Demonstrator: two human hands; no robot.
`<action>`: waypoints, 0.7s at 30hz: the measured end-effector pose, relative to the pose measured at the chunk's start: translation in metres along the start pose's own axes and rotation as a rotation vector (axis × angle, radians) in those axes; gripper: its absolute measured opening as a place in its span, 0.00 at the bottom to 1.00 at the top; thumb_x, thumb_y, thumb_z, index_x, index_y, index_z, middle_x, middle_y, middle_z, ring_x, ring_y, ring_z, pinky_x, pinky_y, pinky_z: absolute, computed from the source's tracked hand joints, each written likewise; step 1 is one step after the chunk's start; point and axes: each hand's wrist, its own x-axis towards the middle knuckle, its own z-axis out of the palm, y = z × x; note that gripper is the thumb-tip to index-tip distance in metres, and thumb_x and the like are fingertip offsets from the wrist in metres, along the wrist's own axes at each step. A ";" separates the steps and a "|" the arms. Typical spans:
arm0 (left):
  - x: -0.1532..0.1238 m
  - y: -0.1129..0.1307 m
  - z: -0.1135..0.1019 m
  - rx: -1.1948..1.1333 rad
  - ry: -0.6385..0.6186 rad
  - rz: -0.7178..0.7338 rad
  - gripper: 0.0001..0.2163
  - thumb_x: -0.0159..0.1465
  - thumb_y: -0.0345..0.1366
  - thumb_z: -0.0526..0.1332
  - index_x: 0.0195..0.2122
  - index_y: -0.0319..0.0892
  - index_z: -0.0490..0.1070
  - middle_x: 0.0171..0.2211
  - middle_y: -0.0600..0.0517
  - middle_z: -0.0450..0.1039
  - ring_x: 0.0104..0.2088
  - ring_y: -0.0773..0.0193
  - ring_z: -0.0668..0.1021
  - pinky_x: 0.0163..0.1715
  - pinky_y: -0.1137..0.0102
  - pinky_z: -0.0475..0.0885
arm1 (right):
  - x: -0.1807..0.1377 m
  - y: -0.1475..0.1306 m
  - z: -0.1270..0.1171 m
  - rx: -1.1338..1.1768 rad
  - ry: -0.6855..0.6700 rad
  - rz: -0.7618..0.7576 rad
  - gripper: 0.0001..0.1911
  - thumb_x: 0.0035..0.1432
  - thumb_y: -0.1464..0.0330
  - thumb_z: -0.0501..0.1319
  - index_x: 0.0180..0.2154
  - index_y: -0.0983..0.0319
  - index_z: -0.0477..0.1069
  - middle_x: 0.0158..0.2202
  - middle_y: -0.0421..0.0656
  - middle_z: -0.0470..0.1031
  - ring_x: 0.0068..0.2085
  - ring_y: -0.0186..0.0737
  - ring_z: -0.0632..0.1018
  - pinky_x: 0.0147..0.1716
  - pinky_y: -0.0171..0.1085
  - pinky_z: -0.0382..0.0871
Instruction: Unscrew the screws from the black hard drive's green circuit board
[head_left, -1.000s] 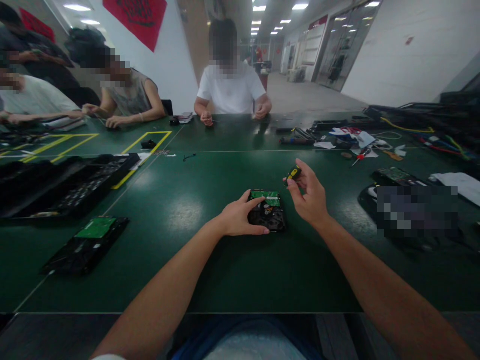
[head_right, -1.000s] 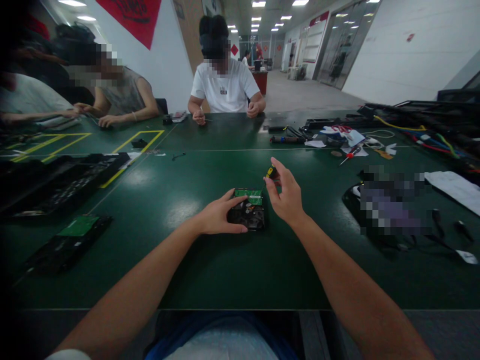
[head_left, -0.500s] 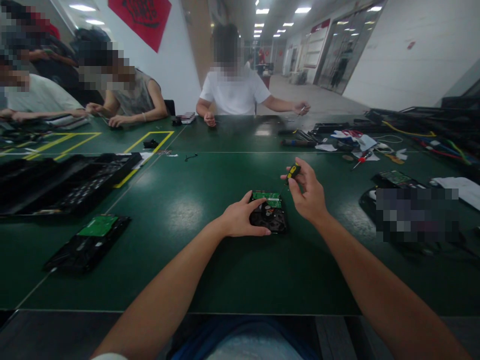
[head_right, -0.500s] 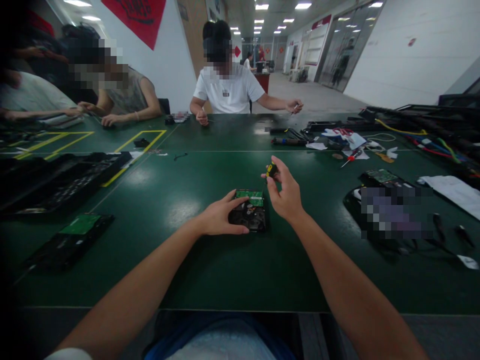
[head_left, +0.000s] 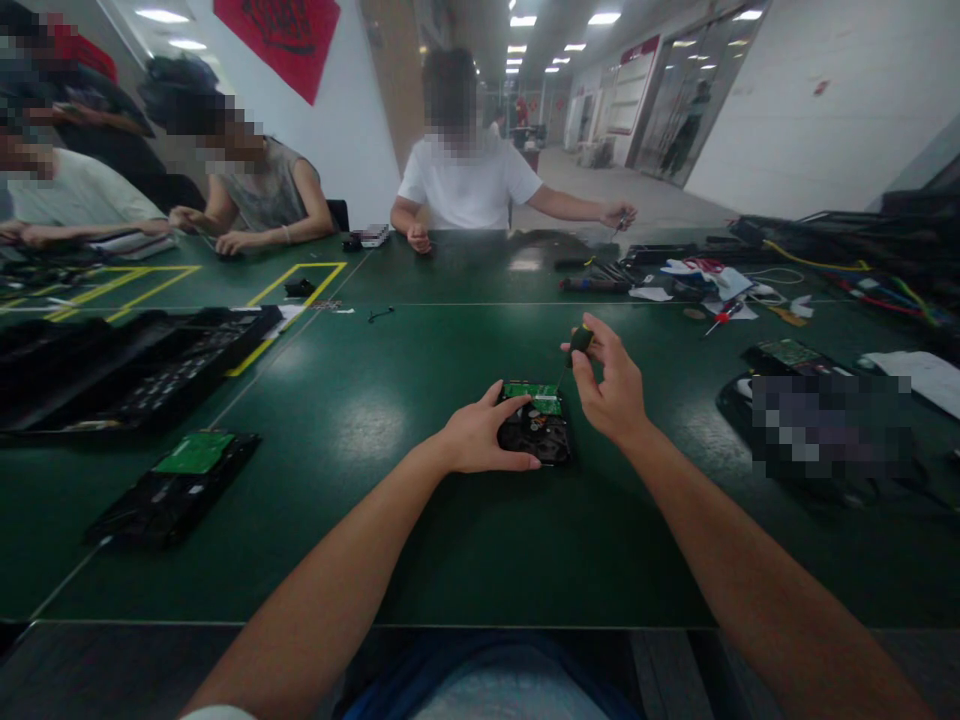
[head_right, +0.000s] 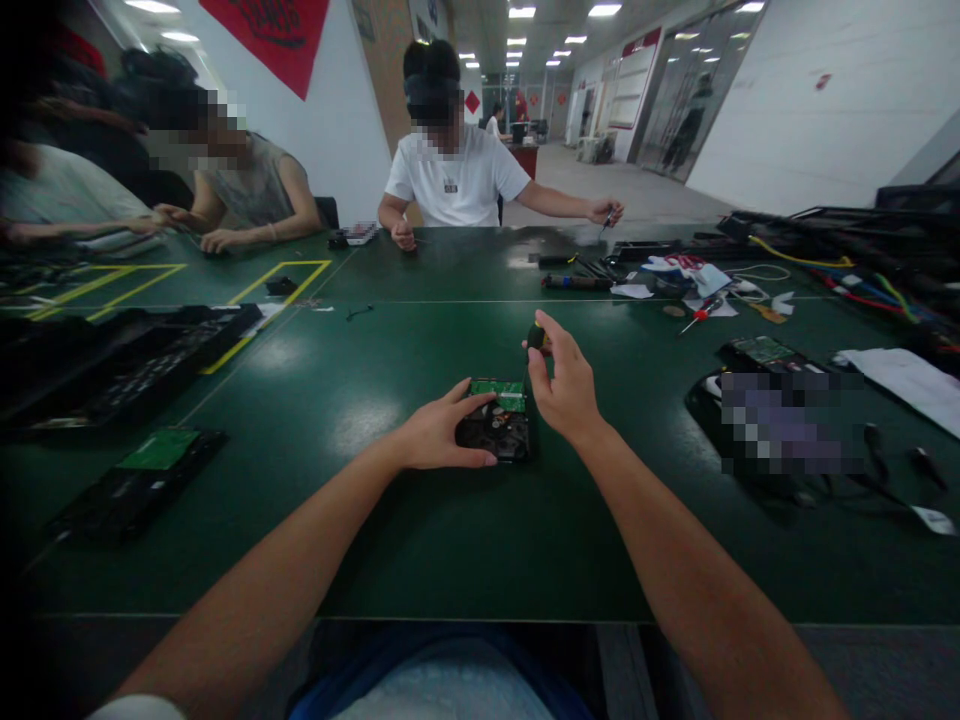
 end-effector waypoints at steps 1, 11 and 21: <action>0.000 0.000 0.000 0.001 0.000 0.001 0.56 0.52 0.73 0.67 0.77 0.54 0.52 0.80 0.40 0.36 0.72 0.27 0.61 0.68 0.45 0.64 | 0.000 0.000 0.000 0.003 0.017 0.007 0.28 0.73 0.60 0.58 0.71 0.46 0.58 0.62 0.47 0.74 0.49 0.48 0.84 0.55 0.56 0.81; 0.000 0.001 -0.001 -0.004 -0.012 -0.005 0.57 0.52 0.73 0.67 0.77 0.53 0.52 0.80 0.41 0.36 0.73 0.26 0.61 0.69 0.45 0.62 | 0.000 0.000 -0.001 -0.075 0.069 -0.052 0.30 0.72 0.63 0.59 0.71 0.46 0.58 0.60 0.48 0.71 0.46 0.46 0.81 0.50 0.53 0.82; 0.000 0.000 -0.001 0.000 -0.005 0.003 0.56 0.52 0.72 0.67 0.77 0.52 0.52 0.80 0.41 0.36 0.72 0.27 0.62 0.69 0.46 0.63 | -0.002 -0.003 0.003 -0.061 0.086 -0.064 0.27 0.73 0.63 0.57 0.70 0.47 0.59 0.59 0.49 0.70 0.49 0.48 0.80 0.51 0.54 0.81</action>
